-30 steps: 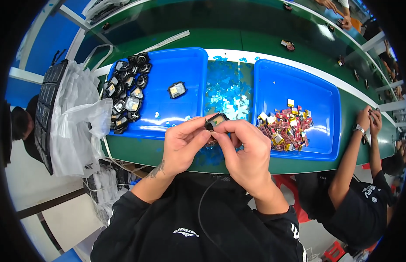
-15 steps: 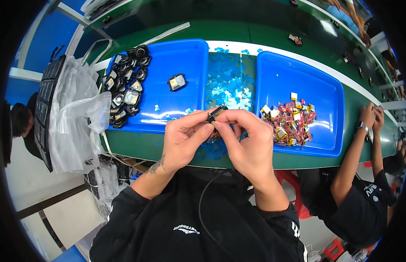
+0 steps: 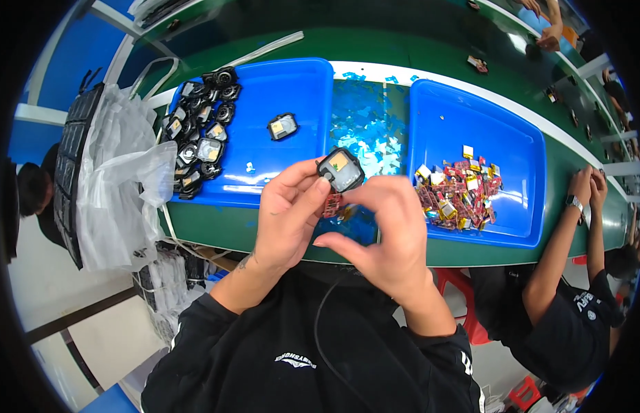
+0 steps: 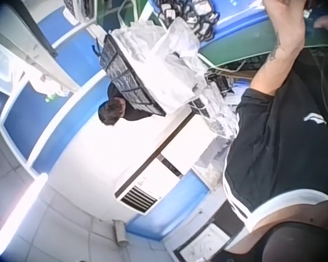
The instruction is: Manually assemble small electronic components into casings on a factory assembly line.
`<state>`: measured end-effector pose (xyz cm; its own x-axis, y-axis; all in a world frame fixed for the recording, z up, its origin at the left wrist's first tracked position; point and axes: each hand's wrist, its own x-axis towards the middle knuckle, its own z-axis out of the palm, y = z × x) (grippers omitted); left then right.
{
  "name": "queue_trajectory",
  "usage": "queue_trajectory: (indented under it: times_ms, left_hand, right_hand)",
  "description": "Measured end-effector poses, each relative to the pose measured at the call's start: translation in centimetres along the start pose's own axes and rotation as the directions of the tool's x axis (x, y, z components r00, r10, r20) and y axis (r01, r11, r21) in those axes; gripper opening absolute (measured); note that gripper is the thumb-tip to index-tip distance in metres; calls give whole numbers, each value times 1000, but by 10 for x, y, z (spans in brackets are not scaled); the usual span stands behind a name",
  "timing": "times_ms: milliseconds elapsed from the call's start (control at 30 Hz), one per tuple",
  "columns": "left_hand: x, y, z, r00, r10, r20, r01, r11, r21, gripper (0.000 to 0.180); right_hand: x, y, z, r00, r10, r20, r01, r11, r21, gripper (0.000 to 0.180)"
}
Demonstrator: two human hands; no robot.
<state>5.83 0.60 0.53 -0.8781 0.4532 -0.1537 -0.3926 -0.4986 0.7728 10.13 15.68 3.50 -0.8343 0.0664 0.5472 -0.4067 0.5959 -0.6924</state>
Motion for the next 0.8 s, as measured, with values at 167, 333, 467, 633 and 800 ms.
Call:
queue_trajectory:
  times_ms: [167, 333, 467, 633, 800]
  left_hand:
    - [1, 9, 16, 991, 85, -102, -84, 996, 14, 29]
    - [-6, 22, 3, 803, 444, 398, -567, 364, 738, 35]
    - [-6, 27, 0, 755, 418, 505, -619, 202, 759, 35]
    - [-6, 32, -5, 707, 421, 568, -660, 105, 744, 34]
    - [-13, 33, -11, 661, 397, 637, -677, -51, 734, 31]
  right_hand:
    - [-9, 7, 2, 996, -91, 8, 92, 991, -93, 36]
    - [-15, 0, -5, 863, 492, 117, -446, 632, 634, 19]
    - [-19, 7, -10, 837, 488, 248, -492, 472, 731, 17]
    - [-13, 3, -12, 776, 516, 362, -579, 358, 732, 15]
    - [-10, 10, -15, 755, 471, 455, -648, 437, 624, 13]
